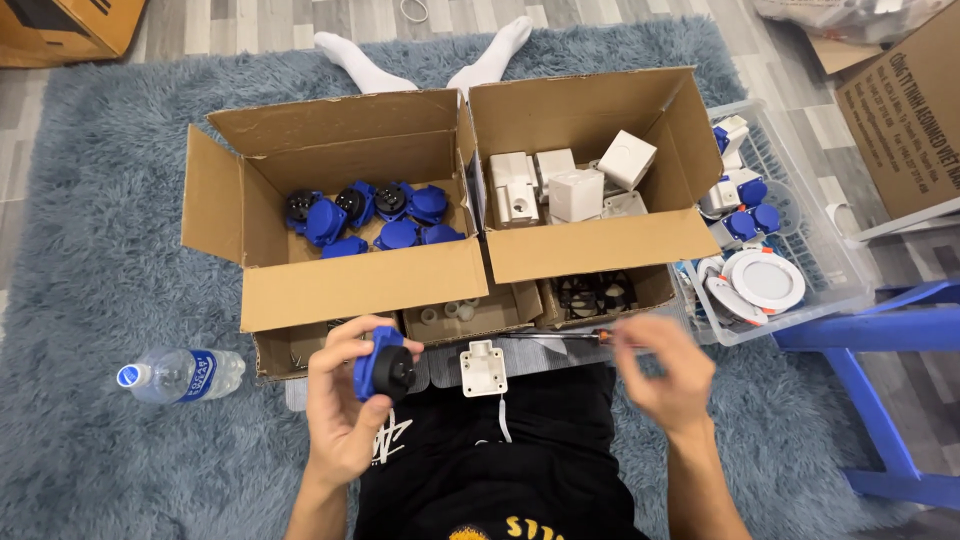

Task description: The person sits on a rug and uses a screwdriver to tighten screws on a white electrical box with a blue cover. They then pick up a blue plastic component and a white box, handling them briefly.

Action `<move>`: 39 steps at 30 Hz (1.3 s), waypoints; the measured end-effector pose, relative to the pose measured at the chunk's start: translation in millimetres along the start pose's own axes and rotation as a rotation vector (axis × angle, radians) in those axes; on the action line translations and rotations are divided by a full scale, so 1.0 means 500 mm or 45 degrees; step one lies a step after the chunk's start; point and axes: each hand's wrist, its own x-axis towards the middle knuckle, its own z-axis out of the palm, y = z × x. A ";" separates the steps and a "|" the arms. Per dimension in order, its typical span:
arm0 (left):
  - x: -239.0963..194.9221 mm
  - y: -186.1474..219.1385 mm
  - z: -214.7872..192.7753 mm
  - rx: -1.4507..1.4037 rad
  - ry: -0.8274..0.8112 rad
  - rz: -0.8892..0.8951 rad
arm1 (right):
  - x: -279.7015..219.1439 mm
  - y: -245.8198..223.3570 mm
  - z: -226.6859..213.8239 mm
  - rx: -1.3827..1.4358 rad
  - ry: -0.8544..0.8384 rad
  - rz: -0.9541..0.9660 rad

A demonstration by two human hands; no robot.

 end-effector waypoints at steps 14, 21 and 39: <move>0.001 0.001 0.003 -0.078 -0.022 -0.054 | -0.066 0.048 0.100 -0.378 -0.377 -0.081; 0.011 -0.008 0.016 -0.201 -0.026 -0.114 | -0.111 0.093 0.104 -0.403 -0.319 -0.117; 0.065 -0.024 0.059 -0.698 -0.059 -0.401 | 0.061 -0.059 0.030 0.004 -0.244 -0.274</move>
